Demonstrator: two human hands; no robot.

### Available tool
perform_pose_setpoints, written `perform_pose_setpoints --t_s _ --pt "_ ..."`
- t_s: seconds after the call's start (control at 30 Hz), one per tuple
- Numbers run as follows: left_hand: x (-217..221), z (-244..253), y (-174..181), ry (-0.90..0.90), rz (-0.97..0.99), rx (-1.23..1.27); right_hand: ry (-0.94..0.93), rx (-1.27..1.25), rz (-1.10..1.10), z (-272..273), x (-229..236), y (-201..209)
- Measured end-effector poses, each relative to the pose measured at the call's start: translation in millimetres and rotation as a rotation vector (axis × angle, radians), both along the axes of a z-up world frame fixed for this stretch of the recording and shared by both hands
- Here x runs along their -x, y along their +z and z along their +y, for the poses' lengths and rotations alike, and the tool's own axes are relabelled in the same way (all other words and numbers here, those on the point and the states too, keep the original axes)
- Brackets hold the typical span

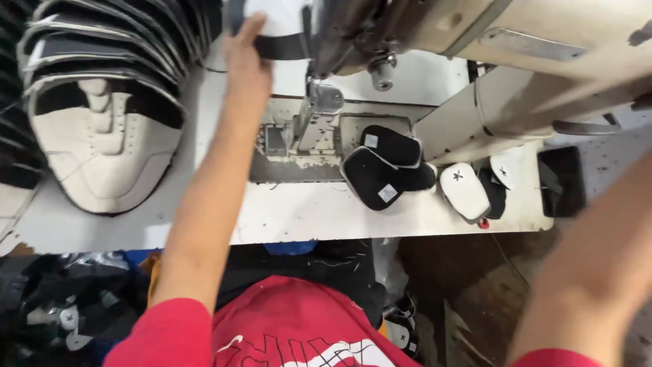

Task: The person sews black and white shoe uppers using a sewing machine. They repeatedly pick up a shoe, place a black insole inside, and guide the shoe under the needle to stitch the components together. Finished shoes are stacked on the table to the left.

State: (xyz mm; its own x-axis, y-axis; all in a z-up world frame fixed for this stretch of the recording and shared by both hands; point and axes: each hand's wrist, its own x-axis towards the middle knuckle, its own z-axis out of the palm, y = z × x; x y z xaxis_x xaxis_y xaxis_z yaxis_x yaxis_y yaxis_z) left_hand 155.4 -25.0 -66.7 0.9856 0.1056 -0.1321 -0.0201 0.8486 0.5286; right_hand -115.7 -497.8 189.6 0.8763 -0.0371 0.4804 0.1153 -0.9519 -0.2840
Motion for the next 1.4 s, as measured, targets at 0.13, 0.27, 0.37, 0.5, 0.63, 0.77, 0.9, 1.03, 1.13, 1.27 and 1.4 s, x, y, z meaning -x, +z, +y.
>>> perform_pose_setpoints --t_s 0.13,0.27,0.37,0.5,0.63,0.77,0.9,1.03,1.13,1.27,1.4 --pt "70 30 11 -0.055 0.003 -0.064 0.043 -0.012 0.078 90 -8 -61" --pt "180 93 16 -0.109 -0.262 -1.08 0.219 0.033 0.107 179 -13 -144" --pt "244 158 54 -0.074 -0.517 -2.035 0.415 0.228 0.086 145 -45 -224" --pt "259 237 76 -0.51 -0.457 -3.176 0.22 0.364 0.378 127 -82 -260" --pt "252 275 66 -0.393 -0.765 -3.297 0.016 0.262 0.292 170 -47 -177" --pt "263 239 104 -0.539 -0.669 -2.946 -0.013 -0.094 -0.005 211 -13 -119" --pt "314 178 113 -0.595 -0.619 -2.226 0.08 -1.128 -0.025 228 29 -140" --pt "324 147 68 -0.533 -0.694 -2.072 0.175 -1.402 0.102 249 52 -208" --pt "331 139 54 -0.457 -0.679 -2.066 0.06 -1.568 0.27 296 57 -197" --pt "347 140 36 -0.303 -0.756 -2.118 0.242 -1.501 0.298 324 53 -197" --pt "359 141 5 -0.252 -0.798 -2.164 0.322 -1.349 0.463 378 28 -185"
